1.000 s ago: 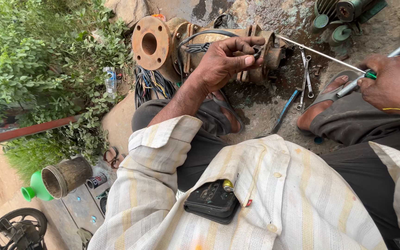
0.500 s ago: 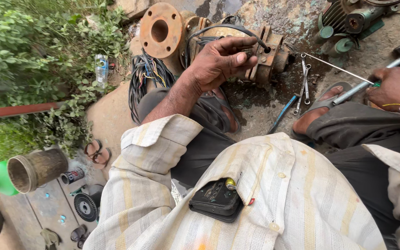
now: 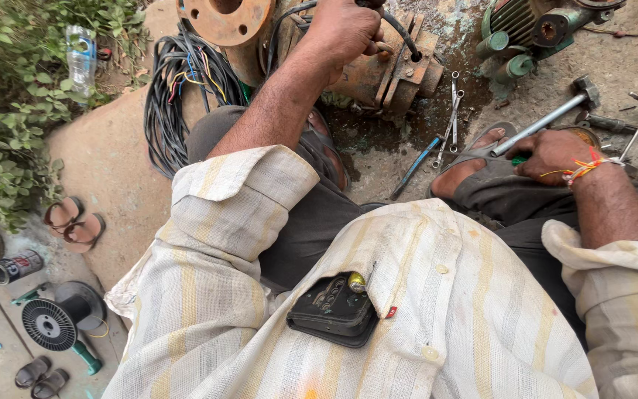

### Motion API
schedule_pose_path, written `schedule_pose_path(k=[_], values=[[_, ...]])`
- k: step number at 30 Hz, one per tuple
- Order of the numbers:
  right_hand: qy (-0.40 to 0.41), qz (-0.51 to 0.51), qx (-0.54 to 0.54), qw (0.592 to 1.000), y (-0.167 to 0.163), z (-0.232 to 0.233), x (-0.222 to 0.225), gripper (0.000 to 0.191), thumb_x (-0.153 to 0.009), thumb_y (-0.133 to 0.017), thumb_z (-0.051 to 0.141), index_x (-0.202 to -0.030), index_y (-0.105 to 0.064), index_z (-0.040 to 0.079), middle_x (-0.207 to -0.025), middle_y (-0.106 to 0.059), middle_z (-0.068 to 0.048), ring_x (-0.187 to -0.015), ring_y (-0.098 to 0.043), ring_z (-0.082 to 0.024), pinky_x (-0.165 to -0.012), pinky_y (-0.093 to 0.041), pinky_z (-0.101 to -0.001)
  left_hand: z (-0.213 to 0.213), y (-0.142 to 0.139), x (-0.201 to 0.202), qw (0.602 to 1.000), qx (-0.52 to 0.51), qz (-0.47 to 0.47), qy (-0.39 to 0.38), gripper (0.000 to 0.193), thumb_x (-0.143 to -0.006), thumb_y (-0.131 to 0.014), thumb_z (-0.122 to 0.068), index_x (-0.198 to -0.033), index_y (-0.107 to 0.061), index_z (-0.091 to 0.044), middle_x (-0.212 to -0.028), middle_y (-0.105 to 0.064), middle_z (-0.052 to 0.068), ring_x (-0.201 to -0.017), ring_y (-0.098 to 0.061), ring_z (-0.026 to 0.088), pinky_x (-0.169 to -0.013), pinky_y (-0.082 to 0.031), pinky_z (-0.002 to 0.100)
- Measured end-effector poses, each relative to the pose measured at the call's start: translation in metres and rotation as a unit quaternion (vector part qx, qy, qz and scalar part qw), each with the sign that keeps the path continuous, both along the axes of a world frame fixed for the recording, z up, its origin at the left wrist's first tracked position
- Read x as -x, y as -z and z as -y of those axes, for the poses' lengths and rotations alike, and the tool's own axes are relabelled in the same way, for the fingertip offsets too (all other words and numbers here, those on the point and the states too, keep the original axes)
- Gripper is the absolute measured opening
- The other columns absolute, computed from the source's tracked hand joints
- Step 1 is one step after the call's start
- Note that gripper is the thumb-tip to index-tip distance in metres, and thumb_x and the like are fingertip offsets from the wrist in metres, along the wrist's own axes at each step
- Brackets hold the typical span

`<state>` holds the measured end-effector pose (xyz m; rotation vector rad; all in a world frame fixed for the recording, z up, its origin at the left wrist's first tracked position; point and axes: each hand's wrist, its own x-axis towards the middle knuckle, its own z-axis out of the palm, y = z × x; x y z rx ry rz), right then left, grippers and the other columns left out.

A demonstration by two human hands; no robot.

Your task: The person sits on the ground and uses a screwdriver to loosen and remove bolts from a rusty cylindrical machine. They then open the casing to access and manipulate the internal wiring and components.

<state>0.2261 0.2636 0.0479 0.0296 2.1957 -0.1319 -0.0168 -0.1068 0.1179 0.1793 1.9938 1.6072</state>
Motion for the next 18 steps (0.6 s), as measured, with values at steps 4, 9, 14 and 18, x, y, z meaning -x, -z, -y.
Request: schedule_pose_path(k=[4,9,14,18], values=[[0.018,0.03,0.068,0.997,0.004,0.029,-0.001,0.052,-0.076,-0.082,0.035,-0.127,-0.075,0.027,-0.124,-0.074,-0.011,-0.114,-0.069,-0.033,-0.102,-0.053,-0.0422,-0.015,-0.009,-0.008,0.949,0.248,-0.159,0.113,0.035,-0.083,-0.059,0.003,-0.116,-0.066,-0.006,-0.104,-0.07,0.011,-0.092,-0.074,0.019,-0.079,-0.066,0.034],[0.008,0.102,0.114,0.988,0.018,0.081,0.005,0.039,-0.077,-0.08,0.034,-0.114,-0.08,0.02,-0.111,-0.08,-0.011,-0.107,-0.075,-0.03,-0.099,-0.056,-0.0421,-0.021,-0.039,-0.029,0.889,0.342,-0.206,0.225,0.029,-0.081,-0.063,0.0,-0.109,-0.068,-0.001,-0.109,-0.07,0.024,-0.103,-0.069,0.036,-0.09,-0.056,0.048],[0.057,0.073,0.117,0.989,0.055,0.13,0.007,0.045,-0.074,-0.081,0.031,-0.116,-0.078,0.019,-0.116,-0.077,-0.009,-0.112,-0.072,-0.031,-0.097,-0.056,-0.0443,-0.016,-0.048,-0.039,0.875,0.356,-0.148,0.293,0.019,-0.077,-0.067,-0.003,-0.095,-0.072,0.003,-0.102,-0.073,0.025,-0.102,-0.072,0.037,-0.092,-0.057,0.047],[0.114,0.058,0.059,0.99,0.076,0.133,0.006,0.053,-0.073,-0.081,0.029,-0.124,-0.072,0.021,-0.124,-0.071,-0.009,-0.118,-0.067,-0.033,-0.097,-0.053,-0.0496,-0.01,-0.045,-0.048,0.866,0.34,-0.125,0.345,0.019,-0.077,-0.067,-0.002,-0.095,-0.073,0.003,-0.101,-0.073,0.027,-0.102,-0.071,0.039,-0.09,-0.058,0.047]])
